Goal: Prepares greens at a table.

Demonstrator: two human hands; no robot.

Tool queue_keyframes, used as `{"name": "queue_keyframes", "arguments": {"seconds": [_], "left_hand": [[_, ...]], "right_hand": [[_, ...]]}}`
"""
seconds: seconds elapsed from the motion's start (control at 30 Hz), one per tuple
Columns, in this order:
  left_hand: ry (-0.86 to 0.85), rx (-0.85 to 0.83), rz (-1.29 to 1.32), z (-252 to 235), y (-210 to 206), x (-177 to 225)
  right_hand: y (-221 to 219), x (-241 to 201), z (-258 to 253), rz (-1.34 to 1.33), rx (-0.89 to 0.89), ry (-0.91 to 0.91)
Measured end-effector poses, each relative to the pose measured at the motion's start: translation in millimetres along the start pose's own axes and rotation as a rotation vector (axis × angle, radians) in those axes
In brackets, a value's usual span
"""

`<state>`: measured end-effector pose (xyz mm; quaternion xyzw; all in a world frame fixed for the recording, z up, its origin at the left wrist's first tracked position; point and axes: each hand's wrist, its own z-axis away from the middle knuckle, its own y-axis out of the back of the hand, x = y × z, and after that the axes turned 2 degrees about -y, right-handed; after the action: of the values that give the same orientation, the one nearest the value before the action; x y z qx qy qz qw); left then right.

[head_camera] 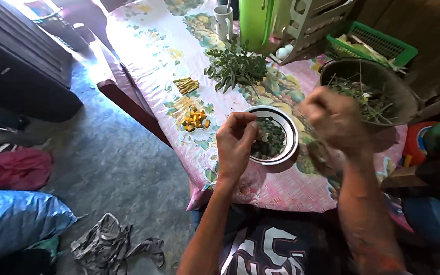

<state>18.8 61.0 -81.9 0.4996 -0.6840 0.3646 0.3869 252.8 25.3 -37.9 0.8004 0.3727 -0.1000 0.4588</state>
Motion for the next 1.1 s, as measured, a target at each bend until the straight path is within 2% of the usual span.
{"name": "queue_keyframes", "arguments": {"seconds": [0.13,0.2,0.27,0.33,0.47,0.6,0.77,0.97,1.1], "left_hand": [[-0.067,-0.146,-0.501,-4.1,17.8,-16.3],[-0.116,-0.169,-0.693,-3.4,15.7,-21.2],[-0.178,-0.193,-0.784,-3.9,11.2,-21.5],[-0.221,-0.272,-0.843,-10.7,7.6,-21.9],[-0.215,-0.508,-0.974,-28.9,10.9,-20.1],[-0.181,-0.649,-1.005,-39.6,10.4,-16.9],[-0.232,-0.645,-1.009,-33.1,9.0,-21.6],[-0.215,-0.587,-1.003,-30.1,9.6,-26.9],[-0.232,-0.545,-0.965,-27.7,11.4,-26.0]], "right_hand": [[75.3,39.4,7.9,0.292,0.148,-0.193],[86.9,52.9,-0.7,0.497,0.075,-0.332],[78.8,56.0,-3.4,0.59,-0.036,-0.451],[63.0,45.9,-0.3,0.609,0.014,-0.361],[31.5,10.7,16.5,0.436,0.029,-0.159],[20.9,18.6,15.5,0.379,-0.005,-0.091],[19.6,26.4,21.9,0.38,0.001,-0.117],[13.9,11.6,21.4,0.397,0.111,-0.113],[-3.9,7.3,17.9,0.349,0.073,-0.081]]}}
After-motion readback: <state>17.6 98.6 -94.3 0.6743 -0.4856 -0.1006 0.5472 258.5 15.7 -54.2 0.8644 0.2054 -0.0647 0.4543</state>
